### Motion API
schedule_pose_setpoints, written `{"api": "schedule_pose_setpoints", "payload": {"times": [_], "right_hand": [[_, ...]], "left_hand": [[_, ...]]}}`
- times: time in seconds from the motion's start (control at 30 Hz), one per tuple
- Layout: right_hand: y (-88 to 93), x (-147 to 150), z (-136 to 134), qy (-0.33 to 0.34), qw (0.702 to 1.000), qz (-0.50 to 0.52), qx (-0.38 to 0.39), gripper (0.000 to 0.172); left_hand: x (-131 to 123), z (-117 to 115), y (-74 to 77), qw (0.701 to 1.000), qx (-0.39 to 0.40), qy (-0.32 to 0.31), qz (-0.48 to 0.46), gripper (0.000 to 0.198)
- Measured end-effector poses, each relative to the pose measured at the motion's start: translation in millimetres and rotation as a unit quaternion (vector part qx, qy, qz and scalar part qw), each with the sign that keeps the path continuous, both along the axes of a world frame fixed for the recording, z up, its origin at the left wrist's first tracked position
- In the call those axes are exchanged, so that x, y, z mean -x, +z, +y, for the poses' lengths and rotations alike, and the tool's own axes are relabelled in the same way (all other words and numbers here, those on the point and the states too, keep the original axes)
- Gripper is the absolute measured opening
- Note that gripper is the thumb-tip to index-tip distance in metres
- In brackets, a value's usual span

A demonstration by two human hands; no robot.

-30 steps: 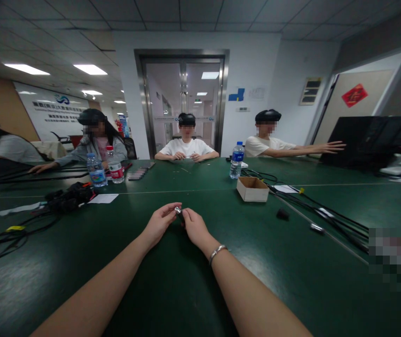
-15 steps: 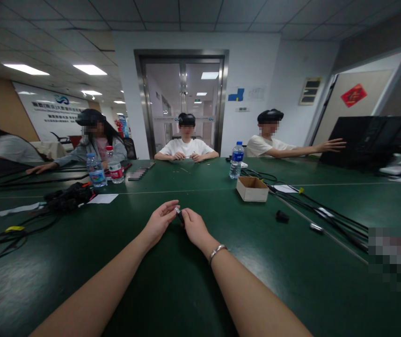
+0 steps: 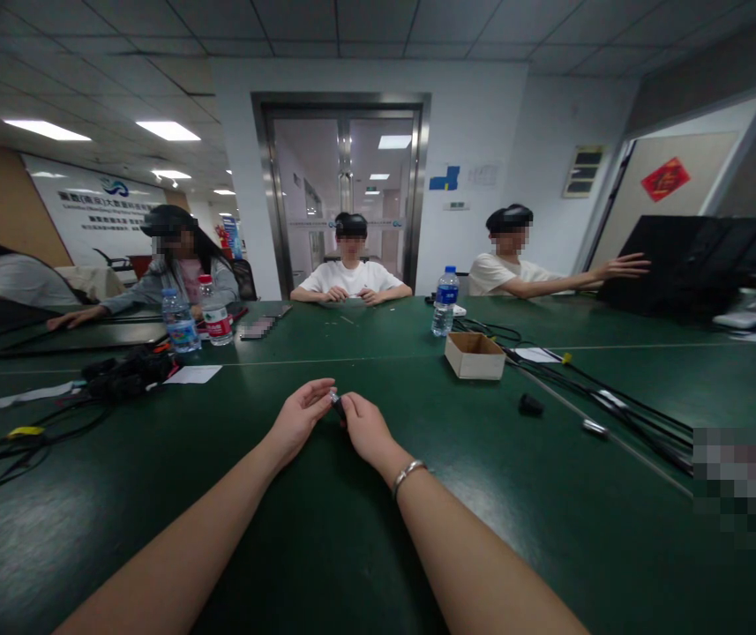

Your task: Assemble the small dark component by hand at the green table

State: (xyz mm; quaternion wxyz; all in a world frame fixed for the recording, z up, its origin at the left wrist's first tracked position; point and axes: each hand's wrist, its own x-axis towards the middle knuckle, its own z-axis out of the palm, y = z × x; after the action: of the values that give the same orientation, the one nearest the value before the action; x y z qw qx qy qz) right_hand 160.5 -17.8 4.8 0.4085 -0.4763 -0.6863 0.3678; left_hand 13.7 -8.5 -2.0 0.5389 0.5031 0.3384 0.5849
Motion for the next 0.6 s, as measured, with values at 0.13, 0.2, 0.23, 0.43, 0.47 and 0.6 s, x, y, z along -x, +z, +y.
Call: {"api": "schedule_pose_setpoints", "payload": {"times": [0.13,0.2,0.23,0.43,0.47,0.6], "right_hand": [[1.1,0.0,-0.6,-0.002,1.0,0.0,-0.001,0.03],[1.8,0.4,-1.3,0.001,1.0,-0.004,-0.001,0.031],[2.1,0.7,-1.6,0.002,1.0,-0.003,0.002,0.03],[3.4,1.9,-2.2,-0.007,0.997,0.08,0.007,0.028],[3.4,1.7,-2.2,-0.009,0.995,0.101,0.01,0.029],[2.8,0.6,-2.0,-0.015,0.989,0.146,0.015,0.034]], "left_hand": [[-1.4,-4.6,7.5,0.999,0.022,-0.015,-0.018,0.039],[-2.4,-6.3,9.9,0.999,0.041,0.0,-0.008,0.037],[-2.7,-6.5,10.2,0.999,0.046,0.009,0.004,0.036],[-2.7,-3.7,5.4,0.996,0.035,0.045,0.064,0.031],[-2.6,-3.2,4.6,0.996,0.035,0.049,0.058,0.031],[-2.3,-1.9,2.6,0.997,0.044,0.055,0.031,0.034]]}}
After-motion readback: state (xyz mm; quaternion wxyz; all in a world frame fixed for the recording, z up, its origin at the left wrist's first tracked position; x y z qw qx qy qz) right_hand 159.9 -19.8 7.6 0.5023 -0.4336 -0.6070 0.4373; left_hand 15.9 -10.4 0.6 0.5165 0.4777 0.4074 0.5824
